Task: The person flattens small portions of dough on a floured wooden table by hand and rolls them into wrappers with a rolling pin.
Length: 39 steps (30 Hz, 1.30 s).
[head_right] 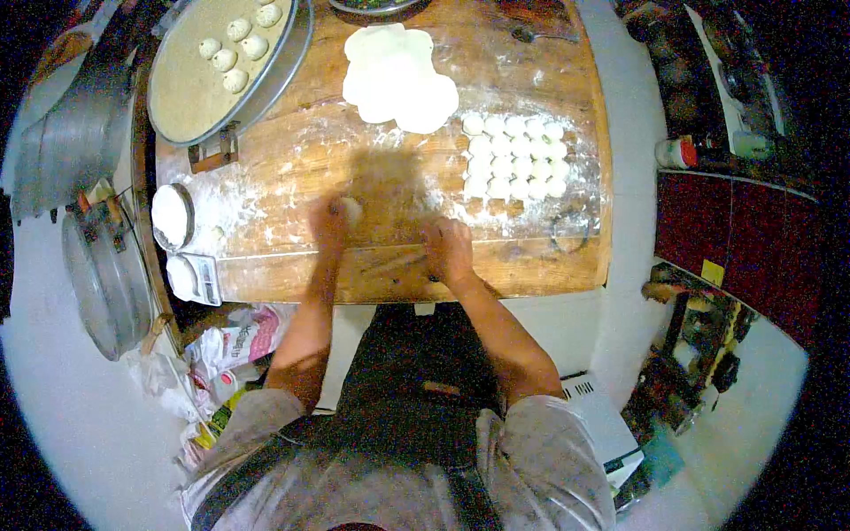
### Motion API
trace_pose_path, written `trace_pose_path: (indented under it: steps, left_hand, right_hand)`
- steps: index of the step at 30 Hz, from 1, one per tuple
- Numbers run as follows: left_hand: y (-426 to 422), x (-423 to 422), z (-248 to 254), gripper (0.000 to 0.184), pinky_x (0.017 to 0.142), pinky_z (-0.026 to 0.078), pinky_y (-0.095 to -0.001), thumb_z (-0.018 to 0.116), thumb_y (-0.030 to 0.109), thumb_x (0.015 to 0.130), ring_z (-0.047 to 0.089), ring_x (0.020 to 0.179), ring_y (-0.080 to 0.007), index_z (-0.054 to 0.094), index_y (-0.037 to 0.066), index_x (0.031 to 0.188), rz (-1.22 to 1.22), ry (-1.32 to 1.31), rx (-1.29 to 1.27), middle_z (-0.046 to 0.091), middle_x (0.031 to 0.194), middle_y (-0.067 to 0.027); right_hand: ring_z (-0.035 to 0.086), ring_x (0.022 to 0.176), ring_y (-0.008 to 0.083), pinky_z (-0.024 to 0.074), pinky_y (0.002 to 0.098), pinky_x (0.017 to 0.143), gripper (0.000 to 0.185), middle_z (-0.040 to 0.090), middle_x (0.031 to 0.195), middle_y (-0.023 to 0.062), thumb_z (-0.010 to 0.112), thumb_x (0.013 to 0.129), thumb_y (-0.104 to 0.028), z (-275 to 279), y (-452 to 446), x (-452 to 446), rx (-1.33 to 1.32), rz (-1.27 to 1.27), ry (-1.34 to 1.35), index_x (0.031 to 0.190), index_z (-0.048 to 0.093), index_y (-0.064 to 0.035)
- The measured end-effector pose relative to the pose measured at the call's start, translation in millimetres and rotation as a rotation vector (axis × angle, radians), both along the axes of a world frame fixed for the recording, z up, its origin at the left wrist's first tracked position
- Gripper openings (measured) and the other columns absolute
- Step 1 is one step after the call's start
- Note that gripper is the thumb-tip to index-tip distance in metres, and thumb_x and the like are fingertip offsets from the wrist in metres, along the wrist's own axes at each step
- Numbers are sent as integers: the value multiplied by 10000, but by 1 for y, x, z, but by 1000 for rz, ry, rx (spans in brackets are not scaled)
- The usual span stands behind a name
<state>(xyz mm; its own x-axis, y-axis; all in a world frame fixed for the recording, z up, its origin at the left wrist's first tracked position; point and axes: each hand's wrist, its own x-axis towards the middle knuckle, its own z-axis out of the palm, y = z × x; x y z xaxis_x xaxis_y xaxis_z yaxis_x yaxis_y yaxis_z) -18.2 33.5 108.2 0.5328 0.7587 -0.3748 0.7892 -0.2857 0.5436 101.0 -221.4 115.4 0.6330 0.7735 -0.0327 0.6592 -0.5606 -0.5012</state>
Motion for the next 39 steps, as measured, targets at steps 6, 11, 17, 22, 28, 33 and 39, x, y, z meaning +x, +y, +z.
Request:
trace_pose_path:
  steps: [6,11,17,22,28,33,39]
  left_hand:
    - [-110,33,-32,407,967,499,-518,715,174,853,593,1153,-393,674,93,1250,-437,-127,148,610,1292,-196]
    - [-65,57,6,341,940,505,-519,732,172,854,596,1117,-409,699,96,1184,-495,-131,-46,597,1316,-184]
    - [-53,30,30,241,884,527,-501,687,115,858,658,1027,-386,719,50,1087,-309,-50,-368,680,1157,-199]
    - [-53,33,-3,201,896,535,-449,648,102,894,686,974,-364,734,44,1066,-425,-272,-104,725,1042,-191]
    - [-35,-7,-53,265,930,533,-447,696,162,891,689,1027,-352,743,60,1132,63,-308,-462,736,1098,-172]
    - [-47,-1,11,253,935,530,-427,691,184,921,701,1030,-314,749,68,1138,-257,-322,-57,748,1084,-164]
    - [-19,17,-1,289,968,525,-458,665,223,944,691,1074,-359,745,95,1191,-38,-143,-468,743,1171,-167]
  right_hand:
    - [615,938,373,480,509,815,169,617,1012,166,580,903,-131,-42,51,34,130,-105,-230,1044,638,-59]
    - [603,894,407,474,550,780,99,599,933,169,548,918,-84,-25,102,53,115,-181,8,980,617,-50]
    - [638,900,385,502,517,788,202,629,951,181,583,874,-119,0,20,18,90,85,-127,1051,669,-73]
    - [600,937,352,483,464,753,141,606,975,144,633,840,-80,-11,111,48,35,-204,-255,976,613,-111]
    - [609,947,377,483,509,787,121,606,973,149,600,844,-63,11,29,8,63,55,-76,954,635,-99]
    - [629,928,373,485,527,785,184,615,964,154,591,845,-65,-1,128,43,12,-105,-160,1019,648,-86]
    - [642,919,359,500,504,784,144,625,968,153,564,868,-84,6,58,4,17,-30,-158,996,631,-77]
